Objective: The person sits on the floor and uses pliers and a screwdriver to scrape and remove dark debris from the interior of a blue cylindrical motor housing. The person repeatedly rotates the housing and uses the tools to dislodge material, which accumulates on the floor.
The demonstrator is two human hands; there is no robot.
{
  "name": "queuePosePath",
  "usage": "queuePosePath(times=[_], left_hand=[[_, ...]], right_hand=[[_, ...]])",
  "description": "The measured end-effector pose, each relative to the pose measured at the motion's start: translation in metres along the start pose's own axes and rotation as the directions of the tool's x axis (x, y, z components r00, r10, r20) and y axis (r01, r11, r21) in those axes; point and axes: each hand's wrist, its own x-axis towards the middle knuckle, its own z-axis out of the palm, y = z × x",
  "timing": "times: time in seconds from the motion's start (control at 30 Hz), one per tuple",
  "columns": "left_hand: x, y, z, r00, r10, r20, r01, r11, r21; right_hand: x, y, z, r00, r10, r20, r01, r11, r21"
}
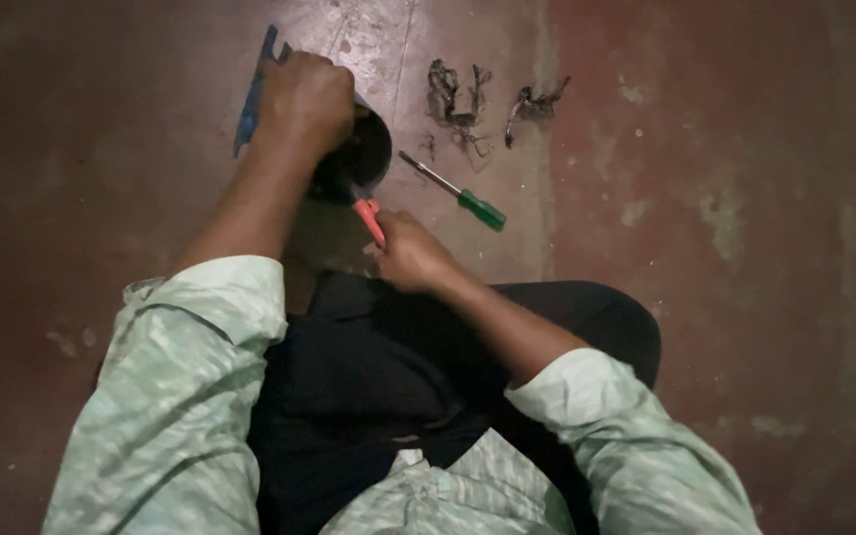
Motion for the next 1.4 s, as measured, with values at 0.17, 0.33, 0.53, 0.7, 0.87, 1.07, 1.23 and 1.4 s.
queuePosePath(times=[0.17,0.33,0.53,0.7,0.87,1.07,1.23,1.4], left_hand=[[0.009,0.007,-0.027,1.000,0.009,0.002,-0.009,1.000,0.002],[0.022,-0.016,-0.067,0.973,-0.100,0.210,0.128,0.984,-0.123],[0.008,-0.030,-0.068,0.976,-0.154,0.152,0.177,0.973,-0.150],[-0.018,-0.044,-0.056,0.969,-0.217,0.123,0.242,0.936,-0.255],[-0.017,-0.028,-0.044,0.963,-0.230,0.141,0.255,0.946,-0.199],[-0.020,-0.017,-0.040,0.973,-0.222,0.068,0.230,0.960,-0.159],[-0.023,-0.016,-0.030,0.977,-0.211,-0.014,0.208,0.971,-0.114],[-0.024,-0.013,-0.027,0.976,-0.209,-0.058,0.201,0.971,-0.127]], right_hand=[[-0.001,0.007,-0.011,0.996,-0.082,-0.038,0.088,0.978,0.190],[0.011,0.012,-0.023,0.962,0.085,0.259,-0.230,0.763,0.604],[0.012,0.024,-0.020,0.937,-0.169,0.305,-0.283,0.142,0.949],[0.011,0.023,-0.028,0.888,-0.323,0.329,-0.291,0.160,0.943],[-0.026,0.013,-0.036,0.919,-0.157,0.361,-0.312,0.271,0.911],[-0.039,0.017,-0.037,0.896,-0.149,0.419,-0.417,0.044,0.908],[-0.030,0.025,-0.032,0.879,-0.313,0.360,-0.392,-0.046,0.919],[-0.024,0.024,-0.033,0.877,-0.260,0.405,-0.434,-0.066,0.898]])
